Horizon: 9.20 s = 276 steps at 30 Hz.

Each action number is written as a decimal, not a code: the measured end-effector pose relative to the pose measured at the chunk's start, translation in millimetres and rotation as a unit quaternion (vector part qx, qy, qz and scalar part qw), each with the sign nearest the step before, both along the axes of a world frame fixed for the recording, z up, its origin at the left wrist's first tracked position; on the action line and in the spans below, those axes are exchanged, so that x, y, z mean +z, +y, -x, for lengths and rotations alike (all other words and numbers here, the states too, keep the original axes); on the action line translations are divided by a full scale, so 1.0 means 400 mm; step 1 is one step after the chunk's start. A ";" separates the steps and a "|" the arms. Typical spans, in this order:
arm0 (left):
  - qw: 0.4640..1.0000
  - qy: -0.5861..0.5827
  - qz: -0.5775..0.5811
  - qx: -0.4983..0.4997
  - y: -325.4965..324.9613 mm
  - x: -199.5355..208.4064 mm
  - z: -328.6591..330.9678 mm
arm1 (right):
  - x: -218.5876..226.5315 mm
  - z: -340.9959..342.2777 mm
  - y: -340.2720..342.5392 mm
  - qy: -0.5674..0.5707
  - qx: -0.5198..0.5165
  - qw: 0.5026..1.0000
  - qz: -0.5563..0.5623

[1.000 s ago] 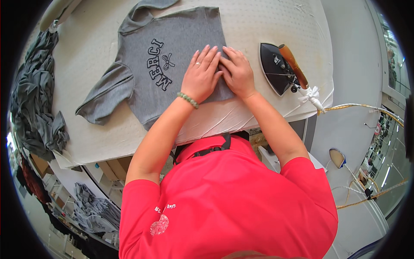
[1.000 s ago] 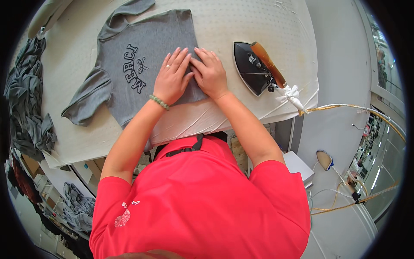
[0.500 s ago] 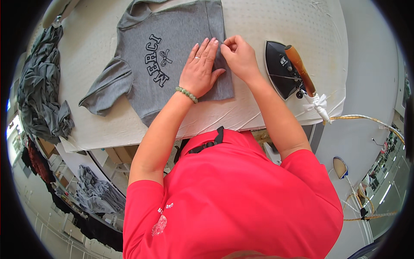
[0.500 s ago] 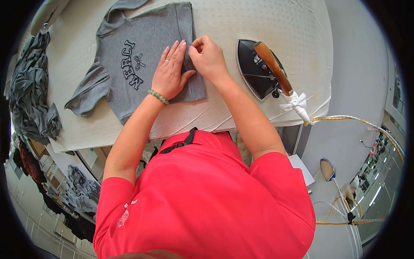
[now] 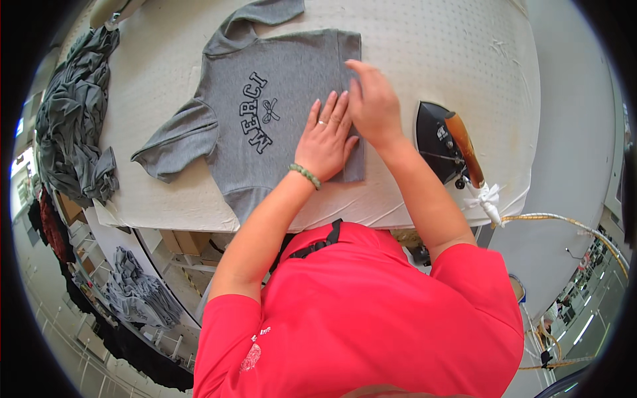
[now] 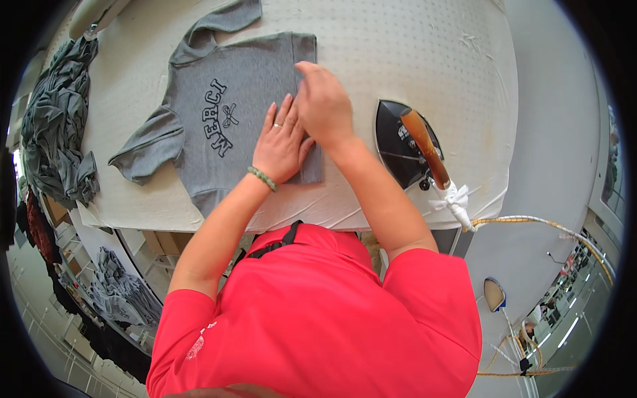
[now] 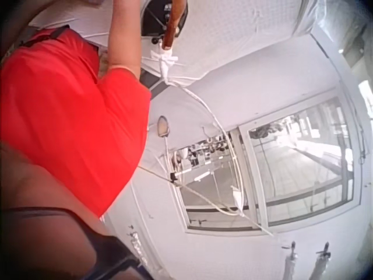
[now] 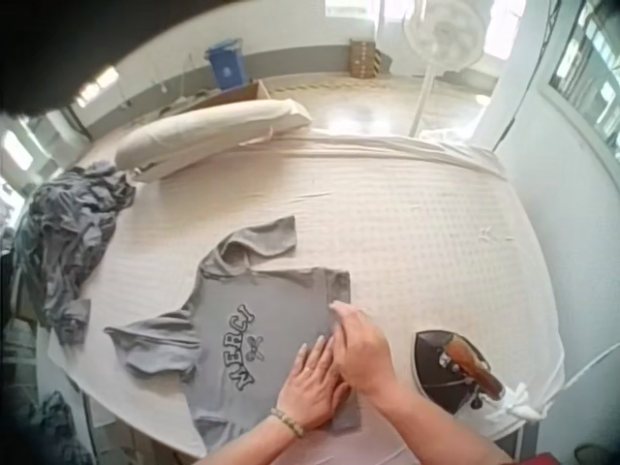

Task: Ironing a grey t-shirt on an industrial ironing table.

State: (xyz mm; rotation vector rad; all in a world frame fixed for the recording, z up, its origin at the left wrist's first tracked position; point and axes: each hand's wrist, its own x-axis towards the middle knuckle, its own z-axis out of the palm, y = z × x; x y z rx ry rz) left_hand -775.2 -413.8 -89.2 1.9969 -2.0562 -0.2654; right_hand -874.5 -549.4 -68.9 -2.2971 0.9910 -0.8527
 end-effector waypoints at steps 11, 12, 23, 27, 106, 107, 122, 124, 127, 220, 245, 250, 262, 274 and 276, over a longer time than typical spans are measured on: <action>0.989 0.112 0.091 -0.028 -0.073 0.037 -0.246 | -0.107 -0.088 -0.073 0.201 -0.020 0.977 0.067; 0.992 0.052 0.114 0.008 -0.142 0.051 -0.327 | -0.105 -0.086 -0.075 0.207 -0.020 0.976 0.057; 0.980 -0.198 0.000 0.018 -0.339 0.026 -0.709 | -0.080 -0.113 -0.074 0.229 0.007 0.972 0.046; 0.986 -0.017 0.165 0.033 -0.206 0.069 -0.573 | -0.052 -0.102 -0.082 0.244 0.014 0.968 0.051; 0.736 0.173 0.096 0.648 0.567 0.050 -0.198 | -0.088 -0.394 0.412 0.095 0.543 0.821 0.149; 0.708 0.228 0.033 0.668 0.576 0.070 -0.159 | -0.097 -0.403 0.414 0.087 0.548 0.810 0.189; 0.599 0.464 0.046 0.651 0.579 0.037 -0.265 | -0.100 -0.310 0.407 0.080 0.528 0.832 0.150; 0.629 0.453 0.017 0.631 0.577 0.019 -0.282 | -0.102 -0.278 0.399 0.070 0.524 0.838 0.139; 0.656 0.435 0.001 0.617 0.579 0.006 -0.288 | -0.082 -0.251 0.386 0.010 0.500 0.861 0.088; 0.960 -0.175 -0.220 0.003 -0.013 0.133 -0.884 | 0.205 0.480 0.073 0.335 -0.141 0.926 0.102; 0.977 -0.148 -0.149 -0.024 0.045 0.082 -0.906 | 0.196 -0.696 -0.009 0.415 0.046 0.904 -0.091; 0.997 -0.036 -0.035 0.061 0.150 0.017 -0.882 | 0.191 -0.795 -0.012 0.429 0.125 0.890 -0.092; 0.982 0.061 0.083 0.155 0.584 0.079 -0.482 | 0.185 -0.848 0.055 0.443 0.277 0.852 0.030; 0.787 0.466 -0.012 0.405 0.752 0.085 -0.280 | 0.240 -0.444 0.121 0.425 -0.036 0.864 -0.266; 0.709 0.556 -0.069 0.427 0.778 0.107 -0.235 | 0.237 -0.380 0.159 0.392 -0.074 0.863 -0.309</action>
